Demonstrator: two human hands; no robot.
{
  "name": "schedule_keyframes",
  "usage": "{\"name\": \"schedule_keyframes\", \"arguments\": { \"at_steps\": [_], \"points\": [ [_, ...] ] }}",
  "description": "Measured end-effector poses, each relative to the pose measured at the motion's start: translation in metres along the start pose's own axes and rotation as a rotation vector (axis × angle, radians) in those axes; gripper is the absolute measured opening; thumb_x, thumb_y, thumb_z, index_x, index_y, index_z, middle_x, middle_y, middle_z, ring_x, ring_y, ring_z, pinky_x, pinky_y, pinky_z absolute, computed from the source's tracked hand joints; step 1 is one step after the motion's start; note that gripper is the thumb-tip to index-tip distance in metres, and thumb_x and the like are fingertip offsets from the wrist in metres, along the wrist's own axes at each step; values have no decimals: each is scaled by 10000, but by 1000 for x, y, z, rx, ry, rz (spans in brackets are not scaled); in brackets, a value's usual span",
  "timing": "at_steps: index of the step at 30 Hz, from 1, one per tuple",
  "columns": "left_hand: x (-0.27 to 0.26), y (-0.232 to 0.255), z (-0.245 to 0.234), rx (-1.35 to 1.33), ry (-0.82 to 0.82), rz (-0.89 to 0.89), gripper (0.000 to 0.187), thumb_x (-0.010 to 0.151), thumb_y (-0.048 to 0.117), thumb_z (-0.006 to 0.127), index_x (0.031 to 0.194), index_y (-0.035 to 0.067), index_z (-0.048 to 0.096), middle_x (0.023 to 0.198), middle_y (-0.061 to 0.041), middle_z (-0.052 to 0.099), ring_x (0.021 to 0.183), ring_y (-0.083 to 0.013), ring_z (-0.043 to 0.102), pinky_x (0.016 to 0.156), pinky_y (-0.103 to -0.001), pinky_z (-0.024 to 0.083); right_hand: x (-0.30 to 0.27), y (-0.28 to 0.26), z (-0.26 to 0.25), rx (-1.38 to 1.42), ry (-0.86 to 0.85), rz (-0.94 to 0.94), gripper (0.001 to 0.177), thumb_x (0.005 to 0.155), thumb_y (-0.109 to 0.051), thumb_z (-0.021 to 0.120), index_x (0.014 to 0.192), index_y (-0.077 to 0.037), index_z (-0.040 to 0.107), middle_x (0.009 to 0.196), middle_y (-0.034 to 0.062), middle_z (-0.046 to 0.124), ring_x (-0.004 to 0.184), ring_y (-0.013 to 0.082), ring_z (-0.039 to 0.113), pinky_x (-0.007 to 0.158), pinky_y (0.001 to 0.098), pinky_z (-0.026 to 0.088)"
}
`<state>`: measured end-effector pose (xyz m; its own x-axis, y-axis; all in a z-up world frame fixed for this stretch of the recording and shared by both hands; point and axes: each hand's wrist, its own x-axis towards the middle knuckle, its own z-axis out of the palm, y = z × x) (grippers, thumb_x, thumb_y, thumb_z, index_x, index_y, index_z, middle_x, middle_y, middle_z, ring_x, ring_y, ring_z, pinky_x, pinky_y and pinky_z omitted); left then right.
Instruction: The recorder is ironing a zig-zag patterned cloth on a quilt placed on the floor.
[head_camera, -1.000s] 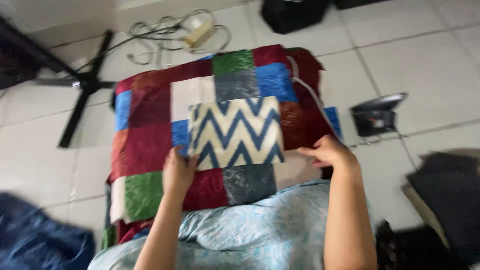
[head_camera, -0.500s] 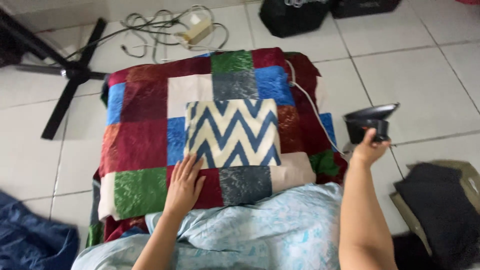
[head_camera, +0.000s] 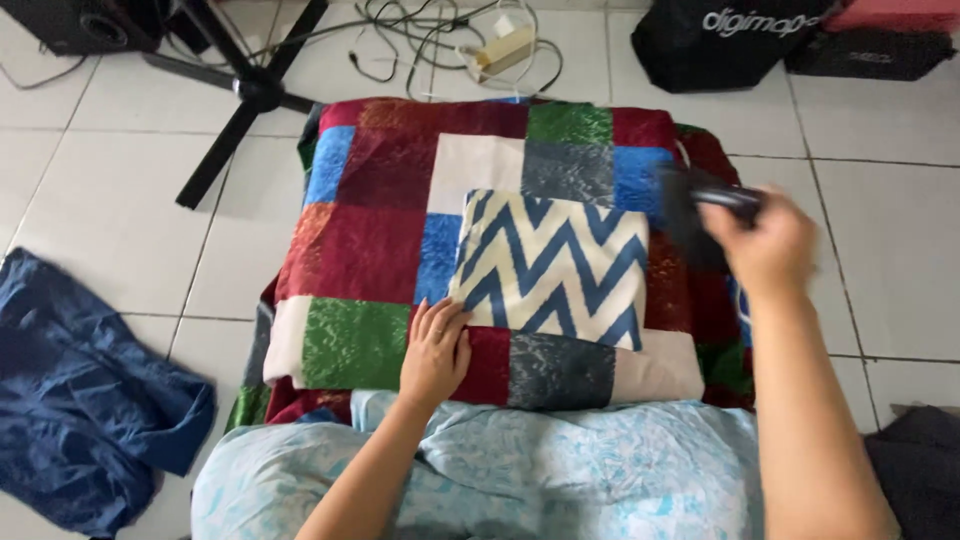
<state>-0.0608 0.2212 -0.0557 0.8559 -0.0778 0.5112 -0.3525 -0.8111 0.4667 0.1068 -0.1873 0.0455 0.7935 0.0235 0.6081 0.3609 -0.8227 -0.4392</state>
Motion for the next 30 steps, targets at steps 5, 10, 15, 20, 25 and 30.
{"name": "schedule_keyframes", "arguments": {
  "at_steps": [5, 10, 15, 20, 25, 30],
  "points": [
    [-1, 0, 1, 7, 15, 5, 298, 914, 104, 604, 1201, 52, 666, 1306, -127, 615, 1328, -321, 533, 1209, -541, 321, 46, -100, 82, -119, -399, -345, 592, 815, -642, 780, 1026, -89, 748, 807, 135, 741, 706, 315, 724, 625, 428, 573],
    [-2, -1, 1, 9, -9, 1, 311, 904, 104, 609, 1205, 49, 663, 1301, -125, 616, 1327, -317, 533, 1206, -536, 323, 52, -138, 153, -355, -797, -394, 637, 863, -728, 666, 961, -99, 691, 773, 108, 743, 668, 277, 734, 586, 410, 584],
    [-1, 0, 3, -2, -1, -18, 279, 893, 99, 614, 1161, 50, 669, 1269, -110, 622, 1328, -315, 530, 1210, -530, 323, 51, -123, 171, -291, -641, -503, 600, 811, -711, 699, 965, -131, 701, 760, 107, 742, 704, 296, 732, 622, 425, 573],
    [-3, 0, 3, 0, -11, -24, 286, 883, 104, 617, 1159, 51, 673, 1269, -109, 621, 1332, -314, 523, 1209, -534, 318, 62, -140, 171, -340, -779, -332, 609, 868, -713, 665, 991, -117, 686, 795, 101, 741, 691, 280, 748, 603, 423, 596],
    [-1, -1, 3, -7, -5, -27, 288, 892, 107, 610, 1168, 53, 674, 1278, -105, 620, 1340, -310, 523, 1215, -529, 314, 67, -130, 178, -307, -703, -384, 578, 828, -693, 719, 963, -131, 704, 811, 108, 748, 712, 295, 736, 624, 444, 579],
    [-3, 0, 2, 12, -21, -15, 308, 883, 113, 617, 1179, 47, 671, 1279, -111, 618, 1335, -318, 520, 1214, -531, 310, 75, -115, 200, -394, -560, -299, 587, 842, -677, 722, 993, -111, 685, 795, 123, 738, 701, 318, 729, 595, 447, 575]
  ]
}}
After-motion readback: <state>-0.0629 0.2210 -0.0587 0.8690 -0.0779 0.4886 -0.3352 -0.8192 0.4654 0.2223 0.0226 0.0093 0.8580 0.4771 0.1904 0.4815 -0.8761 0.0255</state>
